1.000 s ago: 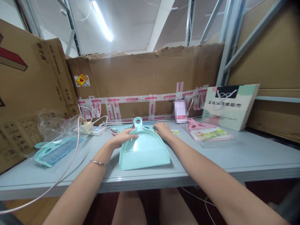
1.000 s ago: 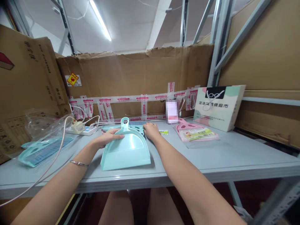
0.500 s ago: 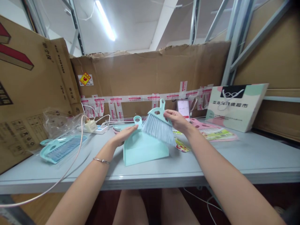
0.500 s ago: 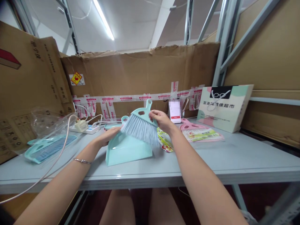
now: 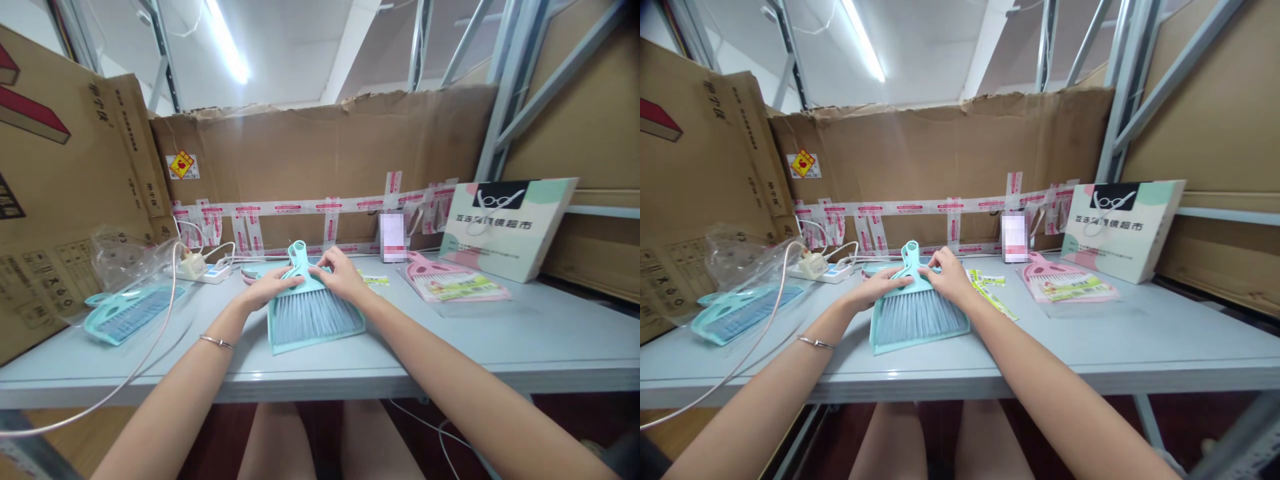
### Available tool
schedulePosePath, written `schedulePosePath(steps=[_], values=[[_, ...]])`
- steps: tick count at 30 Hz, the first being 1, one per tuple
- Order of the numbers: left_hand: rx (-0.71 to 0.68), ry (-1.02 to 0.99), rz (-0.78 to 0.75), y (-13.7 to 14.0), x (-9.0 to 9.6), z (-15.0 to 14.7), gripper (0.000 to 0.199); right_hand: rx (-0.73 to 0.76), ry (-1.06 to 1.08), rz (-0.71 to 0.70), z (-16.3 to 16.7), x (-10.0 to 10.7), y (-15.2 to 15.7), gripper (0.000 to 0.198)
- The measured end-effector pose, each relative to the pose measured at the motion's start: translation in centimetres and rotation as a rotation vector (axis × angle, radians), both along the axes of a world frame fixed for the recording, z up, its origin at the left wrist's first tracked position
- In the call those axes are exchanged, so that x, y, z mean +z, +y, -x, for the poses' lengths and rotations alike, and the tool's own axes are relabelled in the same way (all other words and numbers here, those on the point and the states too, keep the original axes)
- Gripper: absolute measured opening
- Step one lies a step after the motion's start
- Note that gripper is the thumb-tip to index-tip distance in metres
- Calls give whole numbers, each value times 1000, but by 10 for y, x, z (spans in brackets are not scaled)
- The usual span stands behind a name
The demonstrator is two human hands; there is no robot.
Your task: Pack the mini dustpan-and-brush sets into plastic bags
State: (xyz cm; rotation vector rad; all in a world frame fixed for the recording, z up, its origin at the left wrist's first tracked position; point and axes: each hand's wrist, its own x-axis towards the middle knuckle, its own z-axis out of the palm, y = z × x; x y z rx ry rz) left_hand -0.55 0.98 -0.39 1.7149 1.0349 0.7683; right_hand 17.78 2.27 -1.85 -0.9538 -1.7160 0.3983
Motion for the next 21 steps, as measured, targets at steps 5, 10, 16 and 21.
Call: schedulePosePath(steps=[5, 10, 16, 21], values=[[-15, 38, -34, 1, -1, 0, 50, 51, 56, 163, -4, 0, 7, 23], [-39, 97, -73, -1, 0, 0, 52, 279, 112, 453, -9, 2, 4, 29], [-19, 223, -221, 3, -7, -5, 39, 417, 181, 695, -12, 1, 2, 24], [-2, 291, -343, 13, -15, -7, 34, 390, 215, 730, -11, -5, 11, 26]])
